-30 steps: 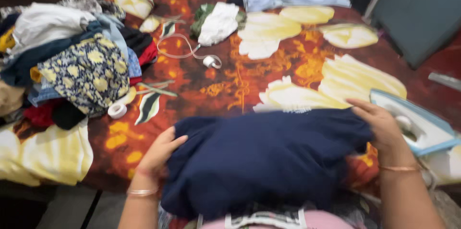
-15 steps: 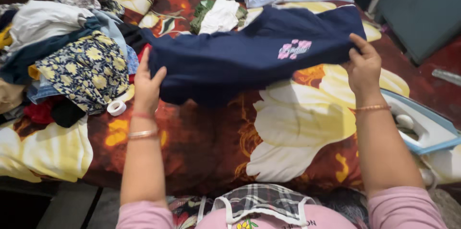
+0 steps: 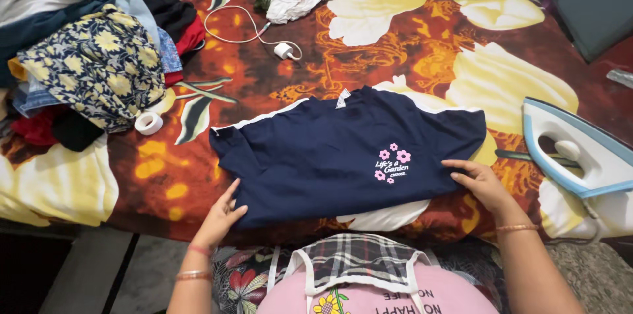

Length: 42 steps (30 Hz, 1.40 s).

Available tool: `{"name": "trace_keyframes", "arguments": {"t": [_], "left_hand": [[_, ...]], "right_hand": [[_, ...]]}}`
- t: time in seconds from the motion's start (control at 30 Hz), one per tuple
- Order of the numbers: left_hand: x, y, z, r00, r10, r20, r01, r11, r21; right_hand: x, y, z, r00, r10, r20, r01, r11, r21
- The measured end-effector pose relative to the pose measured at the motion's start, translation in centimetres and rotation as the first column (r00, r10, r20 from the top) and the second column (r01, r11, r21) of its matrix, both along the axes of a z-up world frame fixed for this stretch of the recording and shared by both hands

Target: The person irons a dark blue t-shirt on a bed. They smooth the fabric, fold the sleeves, and use a steam iron to press the shirt flat. The person handles the shirt and the iron directly.

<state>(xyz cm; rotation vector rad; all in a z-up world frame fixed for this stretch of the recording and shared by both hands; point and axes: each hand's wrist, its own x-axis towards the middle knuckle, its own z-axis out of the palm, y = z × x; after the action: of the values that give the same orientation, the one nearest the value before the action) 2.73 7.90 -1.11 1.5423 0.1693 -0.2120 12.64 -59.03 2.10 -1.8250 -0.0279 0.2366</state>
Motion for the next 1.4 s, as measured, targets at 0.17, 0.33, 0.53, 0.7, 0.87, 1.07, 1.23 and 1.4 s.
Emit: {"name": "trace_keyframes", "arguments": {"t": [0.17,0.33,0.53,0.7,0.87,1.07,1.23,1.4], "left_hand": [[0.4,-2.1,9.5,0.949,0.003,0.314,-0.018,0.999,0.045],[-4.0,-2.8,20.0,0.716,0.203,0.668,-0.207,0.976,-0.075],[-1.8,-4.3,26.7,0.454,0.101,0.885,-0.363,0.929,0.08],[13.5,-5.1,23.3,0.518,-0.259,0.815,-0.422,0.751,0.507],[22.0,-4.3,11.4,0.768,-0.011,0.64,-0.415,0.753,0.511],[16.2,-5.4,0.5,0.985,0.141,0.098,-0.134,0.275,0.952],[16.5,-6.1,1.1,0.987,0.094,0.132,-0.161,0.672,0.723],[10.7,-3.3,7.9,0.988,-0.065,0.141,0.034,0.977,0.211]], "right_hand": [[-0.7,0.8,6.4,0.939,0.025,0.343,-0.069,0.991,0.118],[-4.4,0.0,15.8,0.693,-0.347,0.632,0.223,0.937,0.27],[-1.3,0.8,25.0,0.584,-0.381,0.717,0.124,0.915,0.385],[12.9,1.6,23.0,0.64,-0.14,0.756,0.076,0.99,0.119],[20.9,1.5,12.6,0.782,-0.276,0.559,0.301,0.952,0.048],[13.4,4.1,-1.1,0.935,-0.162,0.316,0.333,0.708,-0.623],[11.3,6.2,-0.1,0.912,-0.228,0.34,0.371,0.81,-0.453],[4.6,4.3,7.2,0.869,0.218,0.445,0.078,0.826,-0.558]]}}
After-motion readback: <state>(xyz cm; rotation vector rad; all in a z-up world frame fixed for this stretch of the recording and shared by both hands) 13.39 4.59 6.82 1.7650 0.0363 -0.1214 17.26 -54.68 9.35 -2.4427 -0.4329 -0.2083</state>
